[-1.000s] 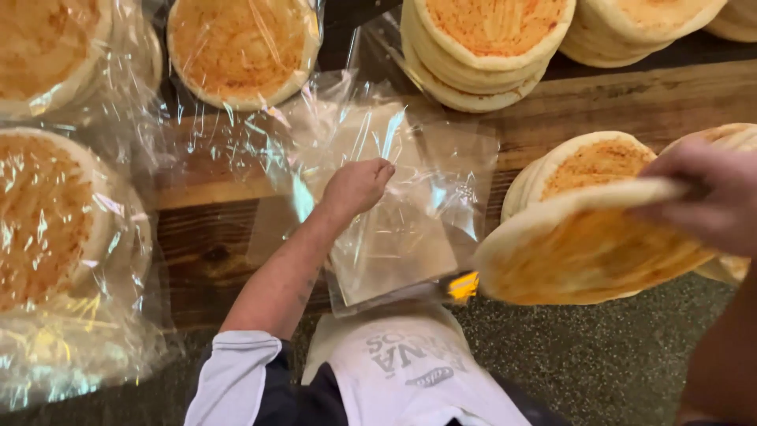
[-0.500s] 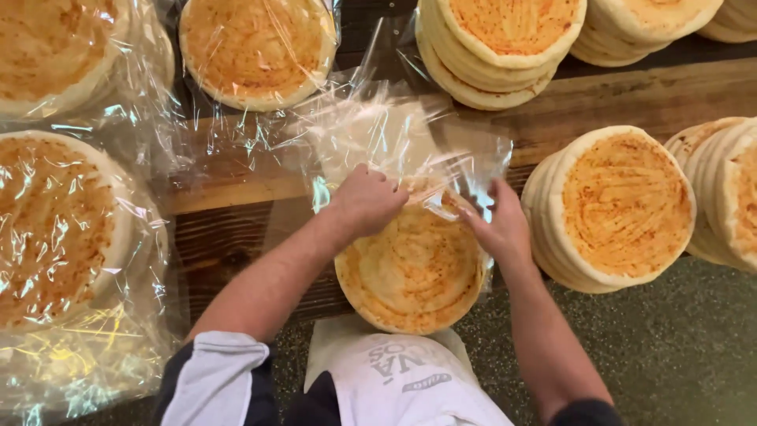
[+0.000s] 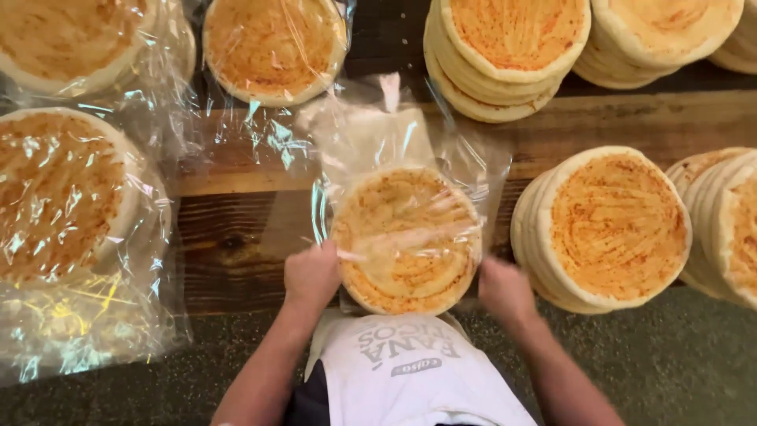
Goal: The person packages pizza bases into plastic bags by hand. They pick up a plastic bag, insert a pizza base into it, and place the packaged item onto a stack.
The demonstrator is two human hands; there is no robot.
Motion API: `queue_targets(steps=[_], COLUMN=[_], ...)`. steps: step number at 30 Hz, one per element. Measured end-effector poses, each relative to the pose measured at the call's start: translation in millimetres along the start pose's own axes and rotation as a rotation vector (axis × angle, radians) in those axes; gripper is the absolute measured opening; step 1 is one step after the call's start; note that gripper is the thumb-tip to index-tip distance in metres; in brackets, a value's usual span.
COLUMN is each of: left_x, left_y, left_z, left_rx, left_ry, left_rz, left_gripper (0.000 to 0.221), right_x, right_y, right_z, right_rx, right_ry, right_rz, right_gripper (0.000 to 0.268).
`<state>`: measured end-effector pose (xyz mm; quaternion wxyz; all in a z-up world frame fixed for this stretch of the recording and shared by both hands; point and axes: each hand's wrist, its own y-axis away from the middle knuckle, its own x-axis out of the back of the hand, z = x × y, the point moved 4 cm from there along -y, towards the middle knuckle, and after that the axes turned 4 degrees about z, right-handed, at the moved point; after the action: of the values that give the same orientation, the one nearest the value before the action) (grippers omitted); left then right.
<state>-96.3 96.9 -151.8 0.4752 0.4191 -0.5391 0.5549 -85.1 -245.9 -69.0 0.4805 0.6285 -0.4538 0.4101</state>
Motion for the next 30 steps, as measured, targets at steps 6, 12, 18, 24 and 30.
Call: queue_targets(steps=[6, 12, 18, 24, 30], left_x=[169, 353, 282, 358, 171], left_y=[3, -100, -297, -272, -225], left_z=[13, -9, -118, -158, -209], left_rx=[0.095, -0.088, -0.147, -0.191, 0.026], left_ry=[0.328, 0.144, -0.626, -0.392, -0.179], left_rz=[0.19, 0.39, 0.431, 0.702, -0.001], left_gripper=[0.017, 0.02, 0.015, 0.023, 0.007], right_x=[66, 205, 295, 303, 106], right_y=[24, -44, -229, -204, -243], right_z=[32, 70, -107, -141, -161], right_rx=[-0.063, 0.613, 0.212, 0.529, 0.013], right_ry=[-0.562, -1.588, -1.386, -1.228, -1.036], right_rz=[-0.358, 0.137, 0.469, 0.602, 0.266], right_gripper=[0.038, 0.004, 0.018, 0.016, 0.01])
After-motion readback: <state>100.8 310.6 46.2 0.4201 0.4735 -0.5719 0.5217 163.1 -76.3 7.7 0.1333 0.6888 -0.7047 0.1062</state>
